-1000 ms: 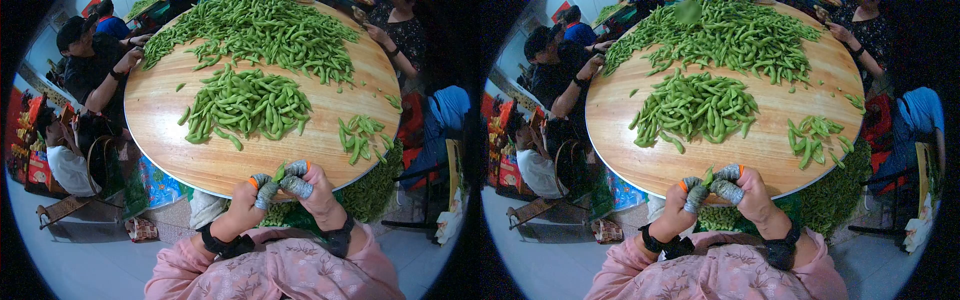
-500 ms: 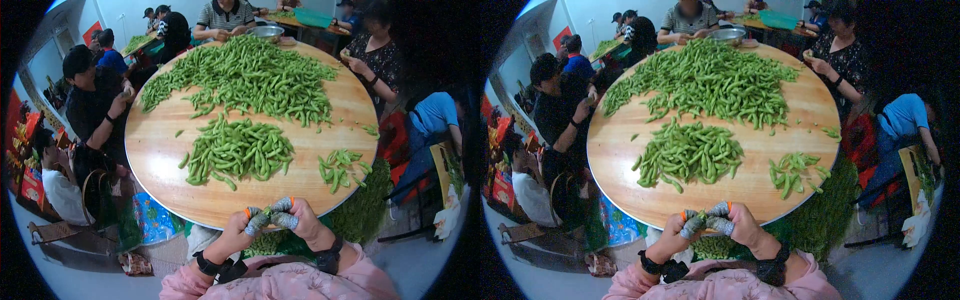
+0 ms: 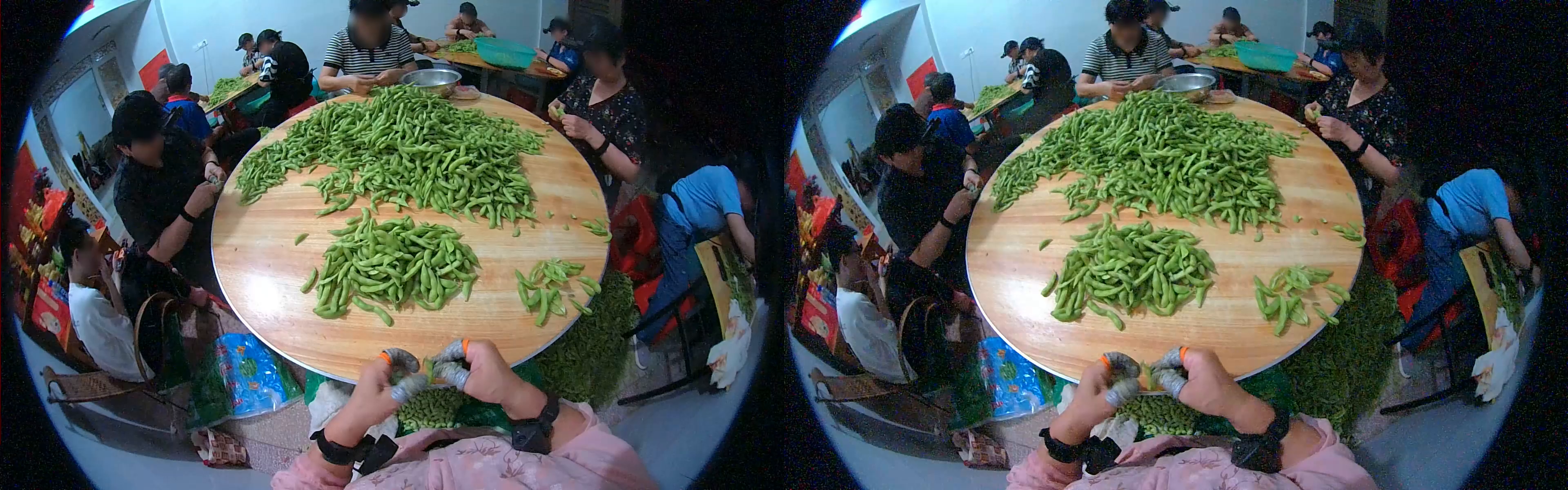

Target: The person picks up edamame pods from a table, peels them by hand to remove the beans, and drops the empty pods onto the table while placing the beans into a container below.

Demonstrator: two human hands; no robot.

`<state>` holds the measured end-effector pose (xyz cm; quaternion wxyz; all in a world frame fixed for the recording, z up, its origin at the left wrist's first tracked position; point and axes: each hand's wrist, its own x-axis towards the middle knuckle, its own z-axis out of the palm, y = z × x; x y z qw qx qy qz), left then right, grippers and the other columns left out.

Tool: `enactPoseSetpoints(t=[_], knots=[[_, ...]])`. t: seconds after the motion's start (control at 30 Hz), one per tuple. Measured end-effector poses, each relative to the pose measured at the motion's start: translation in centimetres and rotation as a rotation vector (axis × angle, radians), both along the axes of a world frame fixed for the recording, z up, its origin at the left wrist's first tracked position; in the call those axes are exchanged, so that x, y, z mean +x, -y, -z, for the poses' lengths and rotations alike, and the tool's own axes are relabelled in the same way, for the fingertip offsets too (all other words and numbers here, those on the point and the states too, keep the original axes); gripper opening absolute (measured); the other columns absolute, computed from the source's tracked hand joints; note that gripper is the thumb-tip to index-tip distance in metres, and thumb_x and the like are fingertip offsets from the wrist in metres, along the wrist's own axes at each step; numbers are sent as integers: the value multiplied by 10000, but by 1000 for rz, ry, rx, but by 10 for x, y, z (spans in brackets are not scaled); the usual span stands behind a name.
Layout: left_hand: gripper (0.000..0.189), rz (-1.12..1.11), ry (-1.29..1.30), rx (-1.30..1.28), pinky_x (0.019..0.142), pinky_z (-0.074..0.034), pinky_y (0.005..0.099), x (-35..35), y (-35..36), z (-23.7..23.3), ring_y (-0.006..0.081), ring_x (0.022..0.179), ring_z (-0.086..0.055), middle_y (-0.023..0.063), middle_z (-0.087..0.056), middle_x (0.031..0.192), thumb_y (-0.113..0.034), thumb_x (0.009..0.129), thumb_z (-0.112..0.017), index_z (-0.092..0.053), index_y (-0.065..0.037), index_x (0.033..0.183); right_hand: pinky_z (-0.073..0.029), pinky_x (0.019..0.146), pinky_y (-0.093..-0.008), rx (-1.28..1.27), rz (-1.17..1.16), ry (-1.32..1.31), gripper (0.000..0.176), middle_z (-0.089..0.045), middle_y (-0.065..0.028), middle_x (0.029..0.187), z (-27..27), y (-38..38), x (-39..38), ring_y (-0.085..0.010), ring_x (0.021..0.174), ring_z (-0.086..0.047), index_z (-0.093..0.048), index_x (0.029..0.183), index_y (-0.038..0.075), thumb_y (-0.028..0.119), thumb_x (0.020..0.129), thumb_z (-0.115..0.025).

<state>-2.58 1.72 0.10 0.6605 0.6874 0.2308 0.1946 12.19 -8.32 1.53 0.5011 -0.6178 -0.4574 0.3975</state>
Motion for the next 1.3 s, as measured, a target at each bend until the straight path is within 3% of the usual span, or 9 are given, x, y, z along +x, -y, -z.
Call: enactPoseSetpoints(t=[0.2,0.57,0.7,0.77,0.8,0.9,1.07,1.17,1.3], knots=[[149,146,-37,-77,569,-386,195,7,-2,3,63,650,-467,2,-531,739,-104,743,-597,-515,-5,818,-421,601,-237,-32,-196,-15,111,-578,-40,678,11,0,11,-81,623,-491,-573,812,6,32,709,-541],[163,127,-54,-128,577,-382,198,14,10,8,71,655,-461,5,-512,730,16,715,-423,-507,-5,854,-435,597,-249,-141,-124,-19,124,-599,-66,710,14,8,21,-100,645,-531,-582,804,-5,12,694,-527],[169,-15,-45,456,532,-401,255,16,-8,10,115,600,-499,50,-534,637,-48,738,-481,-515,21,888,-427,584,-246,-136,236,282,144,-583,-67,701,2,27,63,-110,638,-523,-579,829,-14,6,707,-504],[223,-206,-532,592,476,-406,296,20,-23,-17,203,480,-505,95,-515,527,-189,746,-551,-537,18,829,-422,578,-242,-158,454,533,189,-577,-73,706,-10,36,86,-111,647,-524,-569,886,-20,0,713,-494],[354,-278,-509,891,436,-407,344,23,-33,-13,293,432,-499,134,-499,475,-355,735,-558,-555,-1,732,-422,578,-242,-150,471,541,189,-577,-73,706,-11,39,90,-111,647,-524,-569,886,-20,0,713,-494],[326,-213,-816,1037,431,-416,363,43,-54,-12,297,494,-550,152,-533,516,-344,712,-568,-549,-21,675,-431,600,-241,-99,624,551,236,-583,-86,748,-9,49,97,-114,664,-531,-554,936,-30,-6,707,-503],[124,-165,-792,1186,444,-429,356,41,-69,5,275,513,-564,150,-552,557,-157,609,-565,-530,-39,626,-442,659,-242,-6,374,36,232,-585,-74,808,7,36,67,-114,678,-532,-544,948,-45,16,726,-521],[107,-172,-737,1132,453,-429,350,32,-56,-4,277,522,-563,144,-559,578,-140,608,-566,-526,-51,649,-444,616,-236,2,174,48,259,-582,-70,824,22,19,52,-105,684,-533,-519,990,-38,39,743,-515],[180,-131,-516,864,480,-433,325,25,-23,-13,286,545,-561,144,-540,549,-177,646,-607,-586,-69,788,-383,465,-165,-105,-32,-604,299,-570,-41,768,25,-10,31,-66,610,-511,-482,1042,-9,83,760,-521]])
